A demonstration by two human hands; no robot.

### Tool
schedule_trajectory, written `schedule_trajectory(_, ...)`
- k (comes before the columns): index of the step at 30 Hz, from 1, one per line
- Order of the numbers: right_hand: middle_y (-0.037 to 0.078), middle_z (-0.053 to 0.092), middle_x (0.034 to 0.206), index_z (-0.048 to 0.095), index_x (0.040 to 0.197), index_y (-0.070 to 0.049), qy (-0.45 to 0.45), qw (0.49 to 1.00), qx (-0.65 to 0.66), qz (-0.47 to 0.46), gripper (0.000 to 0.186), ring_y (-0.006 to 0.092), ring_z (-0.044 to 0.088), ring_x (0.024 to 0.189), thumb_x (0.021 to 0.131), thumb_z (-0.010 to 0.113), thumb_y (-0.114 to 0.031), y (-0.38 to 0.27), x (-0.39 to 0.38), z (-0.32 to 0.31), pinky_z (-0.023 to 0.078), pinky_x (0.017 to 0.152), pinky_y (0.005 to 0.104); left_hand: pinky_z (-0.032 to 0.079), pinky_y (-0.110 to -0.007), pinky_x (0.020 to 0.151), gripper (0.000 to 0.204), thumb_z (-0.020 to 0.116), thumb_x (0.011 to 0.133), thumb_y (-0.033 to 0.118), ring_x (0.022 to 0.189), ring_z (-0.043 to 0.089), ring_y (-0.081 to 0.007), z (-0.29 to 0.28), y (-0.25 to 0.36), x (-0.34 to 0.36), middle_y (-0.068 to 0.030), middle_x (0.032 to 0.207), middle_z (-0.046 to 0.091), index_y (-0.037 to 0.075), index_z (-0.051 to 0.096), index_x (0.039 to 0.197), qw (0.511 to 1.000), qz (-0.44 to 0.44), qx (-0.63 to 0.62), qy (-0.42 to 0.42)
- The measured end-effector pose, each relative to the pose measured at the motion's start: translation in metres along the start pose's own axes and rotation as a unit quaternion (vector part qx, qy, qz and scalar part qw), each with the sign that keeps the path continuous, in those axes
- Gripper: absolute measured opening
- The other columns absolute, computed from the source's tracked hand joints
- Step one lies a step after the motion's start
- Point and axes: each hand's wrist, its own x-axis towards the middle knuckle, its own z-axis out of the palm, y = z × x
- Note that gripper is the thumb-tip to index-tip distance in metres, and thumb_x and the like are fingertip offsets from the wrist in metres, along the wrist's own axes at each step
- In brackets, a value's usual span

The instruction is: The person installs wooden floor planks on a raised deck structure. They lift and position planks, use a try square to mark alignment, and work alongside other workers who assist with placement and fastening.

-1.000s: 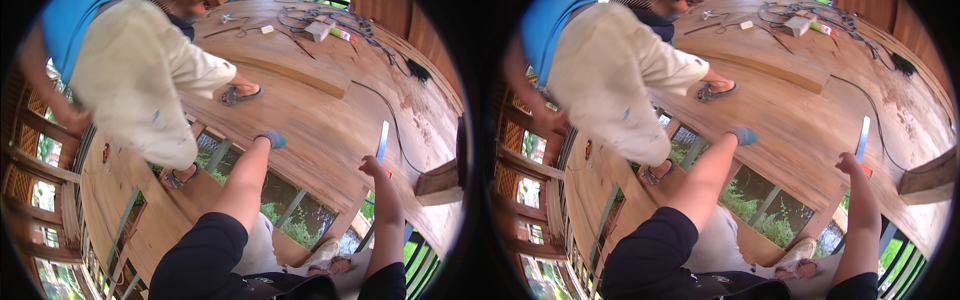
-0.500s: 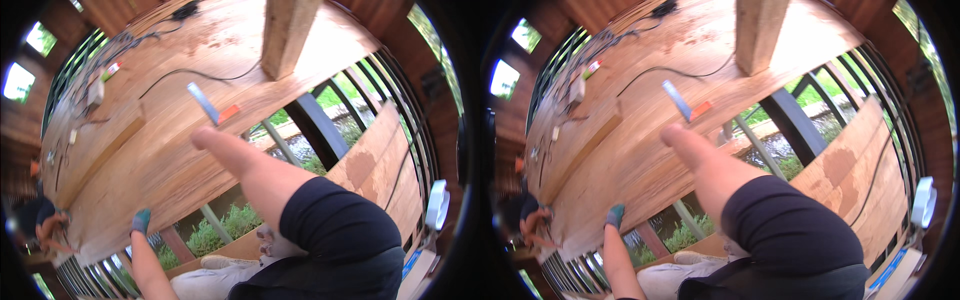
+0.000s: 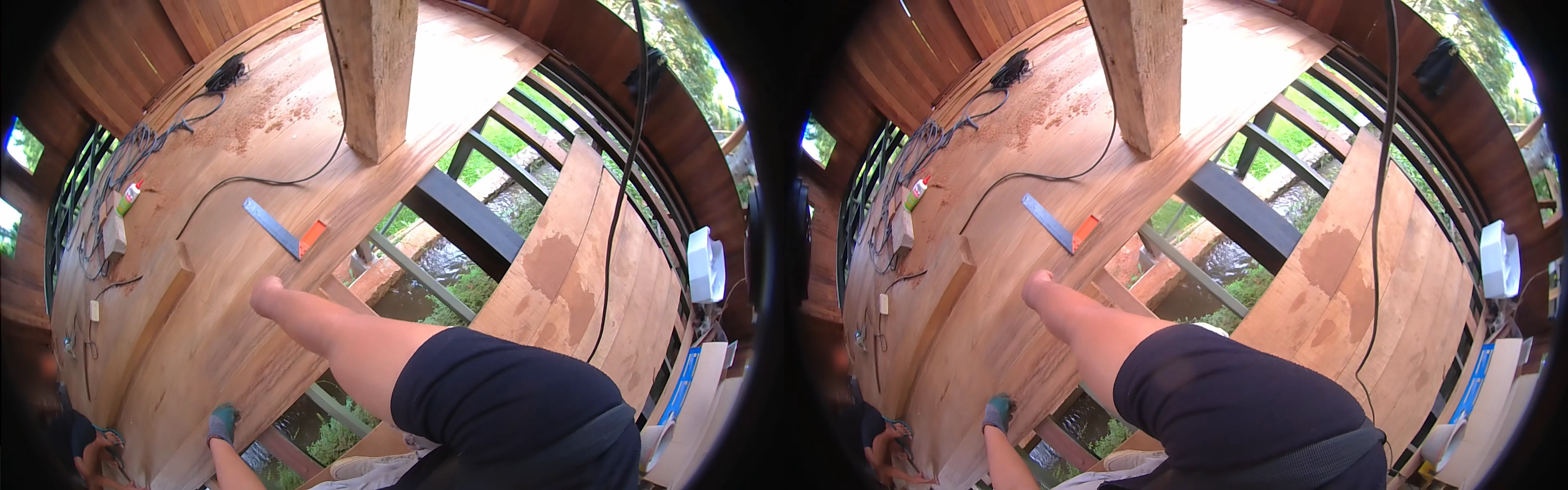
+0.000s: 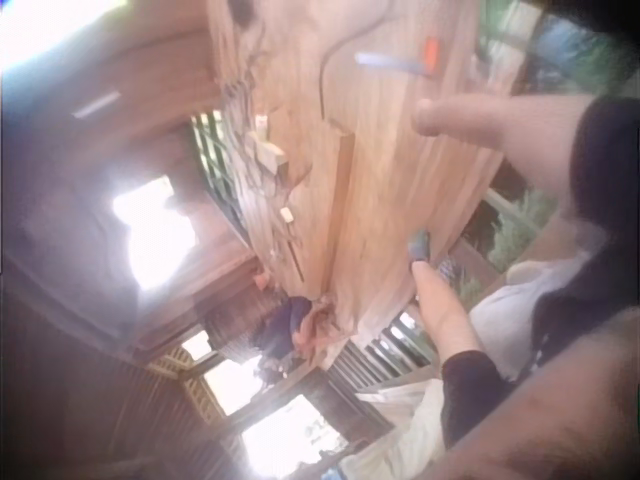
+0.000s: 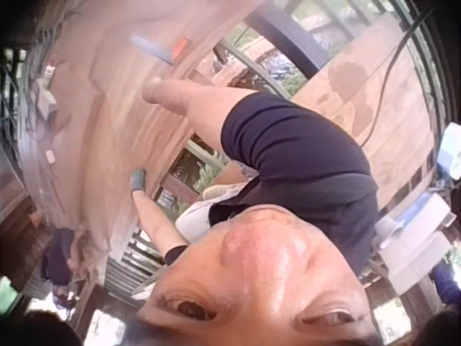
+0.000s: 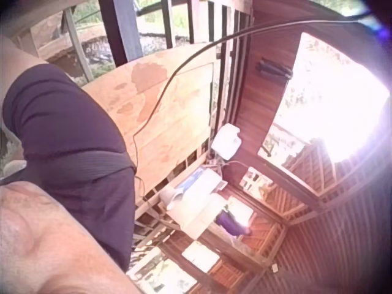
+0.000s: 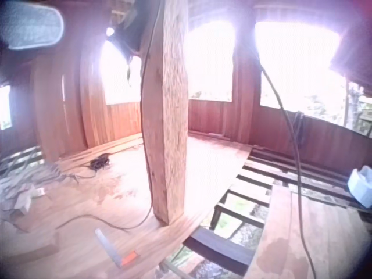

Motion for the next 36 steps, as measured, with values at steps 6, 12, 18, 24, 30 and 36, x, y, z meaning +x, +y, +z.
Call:
schedule_trajectory(6, 0.007, 0.068, 0.125, 0.071, 0.12, -0.014, -0.008, 0.998, -0.044, -0.037, 0.032, 0.0289, 0.065, 0.114, 0.089, 0.065, -0.018, -0.021, -0.001, 0.004, 0.053, 0.085, 0.0479, 0.046, -0.041, 0.069, 0.031, 0.048, 0.094, 0.02, 0.084, 0.069, -0.0256, -0.002, 0.048, -0.029, -0.0109, 0.09, 0.071, 0.01, 0.057, 0.122, 0.963, -0.155, -0.208, -0.07)
schedule_trajectory(12, 0.005, 0.068, 0.124, 0.07, 0.122, -0.013, 0.028, 0.998, -0.024, -0.043, 0.033, 0.0283, 0.066, 0.112, 0.089, 0.065, -0.018, -0.024, -0.006, 0.006, 0.053, 0.082, 0.046, 0.045, -0.042, 0.07, 0.037, 0.05, 0.093, 0.038, 0.079, 0.068, -0.0268, -0.006, 0.049, -0.025, -0.0125, 0.084, 0.07, 0.01, 0.06, 0.115, 0.958, -0.18, -0.225, -0.004)
schedule_trajectory(18, 0.004, 0.069, 0.122, 0.071, 0.121, -0.013, 0.011, 0.997, -0.05, -0.052, 0.033, 0.027, 0.067, 0.109, 0.088, 0.065, -0.017, -0.018, -0.017, 0.004, 0.054, 0.08, 0.0453, 0.045, -0.042, 0.07, 0.04, 0.049, 0.092, 0.042, 0.077, 0.066, -0.0262, -0.004, 0.041, -0.033, -0.0113, 0.083, 0.069, 0.011, 0.061, 0.113, 0.956, -0.201, -0.21, 0.029)
schedule_trajectory(24, 0.004, 0.07, 0.121, 0.071, 0.119, -0.013, 0.001, 0.998, -0.038, -0.054, 0.031, 0.026, 0.067, 0.109, 0.089, 0.064, -0.017, -0.015, -0.015, 0.013, 0.054, 0.08, 0.0437, 0.045, -0.041, 0.064, 0.029, 0.051, 0.089, 0.032, 0.073, 0.065, -0.0237, 0.009, 0.022, -0.038, -0.0092, 0.084, 0.069, 0.01, 0.065, 0.102, 0.97, -0.162, -0.179, 0.018)
schedule_trajectory(30, 0.01, 0.069, 0.121, 0.071, 0.118, -0.014, 0.006, 0.997, -0.044, -0.061, 0.03, 0.0312, 0.065, 0.111, 0.09, 0.062, -0.022, -0.001, 0.02, 0.011, 0.052, 0.088, 0.0495, 0.051, -0.042, 0.071, 0.018, 0.053, 0.088, 0.018, 0.081, 0.066, -0.0284, -0.01, -0.018, -0.03, -0.0151, 0.095, 0.069, 0.009, 0.069, 0.092, 0.972, 0.077, 0.218, 0.031)
schedule_trajectory(36, 0.012, 0.071, 0.087, 0.073, 0.09, -0.008, -0.035, 0.948, -0.293, -0.119, 0.019, 0.0295, 0.069, 0.084, 0.082, 0.062, -0.022, 0.083, 0.054, -0.001, 0.054, 0.069, 0.046, 0.052, -0.045, 0.087, 0.028, 0.047, 0.094, 0.022, 0.101, 0.065, -0.0366, -0.012, -0.002, -0.031, -0.0188, 0.115, 0.066, 0.01, 0.069, 0.107, 0.981, 0.04, 0.147, 0.121)
